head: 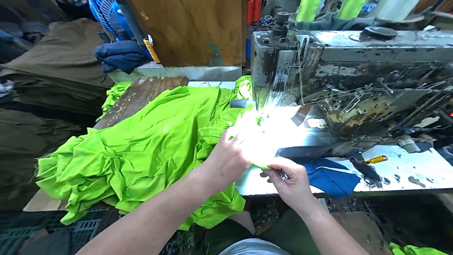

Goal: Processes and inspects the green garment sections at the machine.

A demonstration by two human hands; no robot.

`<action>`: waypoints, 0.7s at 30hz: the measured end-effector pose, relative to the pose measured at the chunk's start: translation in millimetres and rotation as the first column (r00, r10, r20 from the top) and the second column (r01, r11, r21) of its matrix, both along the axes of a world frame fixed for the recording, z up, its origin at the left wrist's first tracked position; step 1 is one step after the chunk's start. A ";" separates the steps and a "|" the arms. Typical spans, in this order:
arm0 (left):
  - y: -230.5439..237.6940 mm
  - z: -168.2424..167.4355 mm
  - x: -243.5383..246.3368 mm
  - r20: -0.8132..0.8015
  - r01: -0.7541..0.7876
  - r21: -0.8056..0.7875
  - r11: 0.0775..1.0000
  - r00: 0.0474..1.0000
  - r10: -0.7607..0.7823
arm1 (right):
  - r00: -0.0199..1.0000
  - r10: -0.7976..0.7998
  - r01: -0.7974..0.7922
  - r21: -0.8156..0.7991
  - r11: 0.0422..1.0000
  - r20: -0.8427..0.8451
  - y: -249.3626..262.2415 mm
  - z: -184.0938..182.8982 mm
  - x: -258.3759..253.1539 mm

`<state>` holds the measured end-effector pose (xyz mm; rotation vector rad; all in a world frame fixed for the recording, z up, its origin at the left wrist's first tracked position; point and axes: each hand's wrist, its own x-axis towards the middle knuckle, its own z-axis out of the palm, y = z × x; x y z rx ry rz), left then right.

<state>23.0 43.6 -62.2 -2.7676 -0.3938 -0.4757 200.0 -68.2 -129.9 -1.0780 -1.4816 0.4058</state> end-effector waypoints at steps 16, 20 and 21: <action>33.4 31.0 41.3 -0.211 -0.347 -0.214 0.913 0.929 0.304 | 0.962 -0.203 0.203 0.020 0.979 0.181 20.0 7.6 3.1; -8.5 19.7 27.7 -0.040 -0.136 -0.239 0.962 0.991 0.130 | 0.988 -0.155 0.155 0.190 0.970 -0.012 -41.3 36.1 59.7; -16.4 15.8 28.6 0.019 -0.141 -0.263 0.954 0.988 0.152 | 0.973 -0.227 0.229 0.296 0.928 -0.042 -51.8 45.1 89.0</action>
